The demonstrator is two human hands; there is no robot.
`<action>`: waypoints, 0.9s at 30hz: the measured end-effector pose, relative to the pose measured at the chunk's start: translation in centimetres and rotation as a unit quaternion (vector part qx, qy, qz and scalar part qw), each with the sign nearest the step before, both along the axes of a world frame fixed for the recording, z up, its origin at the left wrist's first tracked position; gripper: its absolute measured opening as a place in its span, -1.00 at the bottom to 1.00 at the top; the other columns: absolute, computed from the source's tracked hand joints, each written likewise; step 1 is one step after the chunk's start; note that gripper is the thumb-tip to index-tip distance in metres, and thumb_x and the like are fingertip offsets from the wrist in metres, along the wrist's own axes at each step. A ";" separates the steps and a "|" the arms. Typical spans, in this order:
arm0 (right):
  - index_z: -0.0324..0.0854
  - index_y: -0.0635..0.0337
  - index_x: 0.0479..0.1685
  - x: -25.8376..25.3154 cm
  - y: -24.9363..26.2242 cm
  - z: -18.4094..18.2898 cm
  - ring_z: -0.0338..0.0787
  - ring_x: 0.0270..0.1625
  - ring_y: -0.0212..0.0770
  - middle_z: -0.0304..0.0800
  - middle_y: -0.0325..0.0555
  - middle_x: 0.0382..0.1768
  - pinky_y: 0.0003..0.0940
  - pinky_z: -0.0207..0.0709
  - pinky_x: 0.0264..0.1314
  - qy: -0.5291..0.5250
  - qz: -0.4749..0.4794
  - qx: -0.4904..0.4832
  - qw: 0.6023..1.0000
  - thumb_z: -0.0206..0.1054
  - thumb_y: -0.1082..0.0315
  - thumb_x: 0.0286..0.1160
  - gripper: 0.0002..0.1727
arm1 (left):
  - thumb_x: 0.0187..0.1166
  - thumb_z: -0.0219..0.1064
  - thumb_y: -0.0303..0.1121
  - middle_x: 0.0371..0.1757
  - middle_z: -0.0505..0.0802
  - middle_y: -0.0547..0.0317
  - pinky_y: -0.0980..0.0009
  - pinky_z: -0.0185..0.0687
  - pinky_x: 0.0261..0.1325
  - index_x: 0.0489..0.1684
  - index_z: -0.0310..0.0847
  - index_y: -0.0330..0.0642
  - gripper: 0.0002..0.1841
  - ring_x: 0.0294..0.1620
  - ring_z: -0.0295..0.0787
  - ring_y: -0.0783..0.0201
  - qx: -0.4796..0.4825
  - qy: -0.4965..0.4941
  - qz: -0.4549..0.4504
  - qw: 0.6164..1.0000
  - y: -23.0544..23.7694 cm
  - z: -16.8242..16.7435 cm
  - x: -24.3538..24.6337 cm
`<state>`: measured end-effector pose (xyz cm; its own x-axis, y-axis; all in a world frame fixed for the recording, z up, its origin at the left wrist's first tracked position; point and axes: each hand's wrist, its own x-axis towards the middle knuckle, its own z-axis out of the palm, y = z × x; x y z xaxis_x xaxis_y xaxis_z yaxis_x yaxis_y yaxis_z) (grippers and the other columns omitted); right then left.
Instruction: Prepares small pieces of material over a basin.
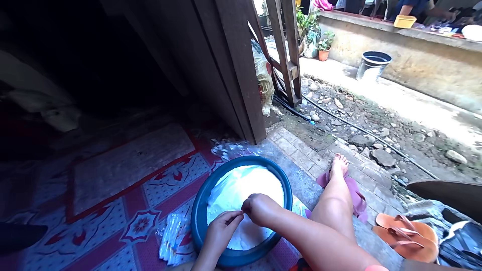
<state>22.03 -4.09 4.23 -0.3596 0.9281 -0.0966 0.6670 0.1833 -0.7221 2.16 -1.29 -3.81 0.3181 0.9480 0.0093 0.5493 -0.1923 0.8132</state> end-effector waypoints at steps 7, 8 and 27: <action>0.79 0.38 0.02 0.5 0.0 0.4 0.82 0.21 0.13 0.84 0.24 0.02 0.05 0.60 0.38 0.007 -0.009 0.012 1.000 0.22 0.49 0.65 -0.76 | 0.46 0.52 -0.32 -0.22 0.91 0.28 0.38 0.79 -0.06 -0.20 0.93 -0.03 -0.90 -0.27 0.83 0.38 0.009 0.012 0.017 1.000 0.6 -0.1 -0.4; 0.80 0.39 0.01 0.6 0.1 0.5 0.82 0.20 0.13 0.84 0.24 0.01 0.05 0.60 0.38 0.008 -0.012 0.016 1.000 0.22 0.50 0.64 -0.76 | 0.46 0.53 -0.33 -0.23 0.90 0.27 0.37 0.79 -0.06 -0.20 0.93 -0.04 -0.90 -0.27 0.83 0.37 0.008 0.015 0.020 1.000 0.7 -0.1 -0.4; 0.65 0.14 0.43 1.5 -0.2 2.0 0.78 0.23 0.15 0.62 0.21 0.38 0.11 0.67 0.26 -0.038 -0.056 -0.004 0.998 0.21 0.66 0.43 -0.46 | 0.48 0.53 -0.33 -0.20 0.91 0.21 0.31 0.81 -0.04 -0.14 0.92 -0.08 -0.88 -0.25 0.85 0.32 0.004 -0.003 0.045 0.999 0.5 0.1 -0.5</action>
